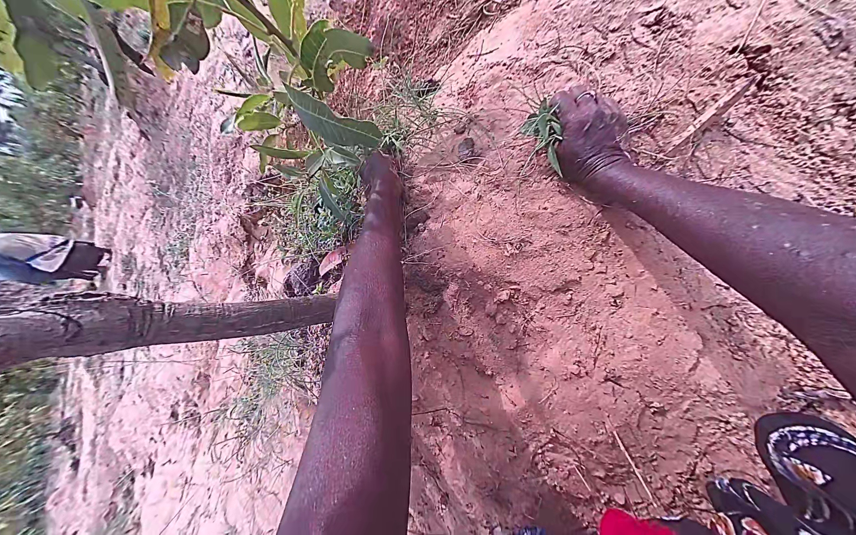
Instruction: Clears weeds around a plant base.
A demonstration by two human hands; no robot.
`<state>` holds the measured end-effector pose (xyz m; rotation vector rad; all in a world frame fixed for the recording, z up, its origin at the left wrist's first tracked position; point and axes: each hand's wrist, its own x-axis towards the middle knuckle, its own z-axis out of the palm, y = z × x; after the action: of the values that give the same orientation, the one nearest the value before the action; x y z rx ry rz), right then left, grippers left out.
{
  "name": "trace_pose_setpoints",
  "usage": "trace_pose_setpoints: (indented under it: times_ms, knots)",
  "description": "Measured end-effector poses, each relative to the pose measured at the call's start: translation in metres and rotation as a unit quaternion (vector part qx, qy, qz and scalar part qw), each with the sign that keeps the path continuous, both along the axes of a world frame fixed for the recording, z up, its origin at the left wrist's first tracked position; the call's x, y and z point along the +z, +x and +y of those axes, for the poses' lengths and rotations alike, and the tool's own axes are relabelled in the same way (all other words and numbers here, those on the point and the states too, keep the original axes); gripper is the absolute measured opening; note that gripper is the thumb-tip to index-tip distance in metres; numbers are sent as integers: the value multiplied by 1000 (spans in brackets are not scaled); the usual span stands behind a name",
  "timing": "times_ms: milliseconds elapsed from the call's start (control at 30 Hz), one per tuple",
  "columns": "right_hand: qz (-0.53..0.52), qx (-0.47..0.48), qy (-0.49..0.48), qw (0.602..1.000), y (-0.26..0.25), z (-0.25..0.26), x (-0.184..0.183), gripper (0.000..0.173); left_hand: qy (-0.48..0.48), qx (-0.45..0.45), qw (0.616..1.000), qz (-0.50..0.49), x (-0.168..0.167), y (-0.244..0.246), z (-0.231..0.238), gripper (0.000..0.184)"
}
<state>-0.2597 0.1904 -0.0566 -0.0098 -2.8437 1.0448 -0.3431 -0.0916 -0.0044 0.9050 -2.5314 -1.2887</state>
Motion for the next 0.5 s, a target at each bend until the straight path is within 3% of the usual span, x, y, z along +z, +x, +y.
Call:
trace_pose_setpoints:
  times_ms: [167, 267, 300, 500]
  knots:
    - [2, 4, 3, 1000, -1, 1, 0, 45, 48, 28, 998, -4, 3, 20, 3, 46]
    - [0, 1, 1, 1000, 0, 1, 3, 44, 75, -18, 997, 32, 23, 47, 16, 29]
    - [-5, 2, 2, 1000, 1, 0, 4, 44, 83, -30, 996, 32, 39, 58, 21, 31]
    - [-10, 2, -4, 1000, 4, 0, 7, 48, 3, -64, 991, 114, 98, 95, -2, 13]
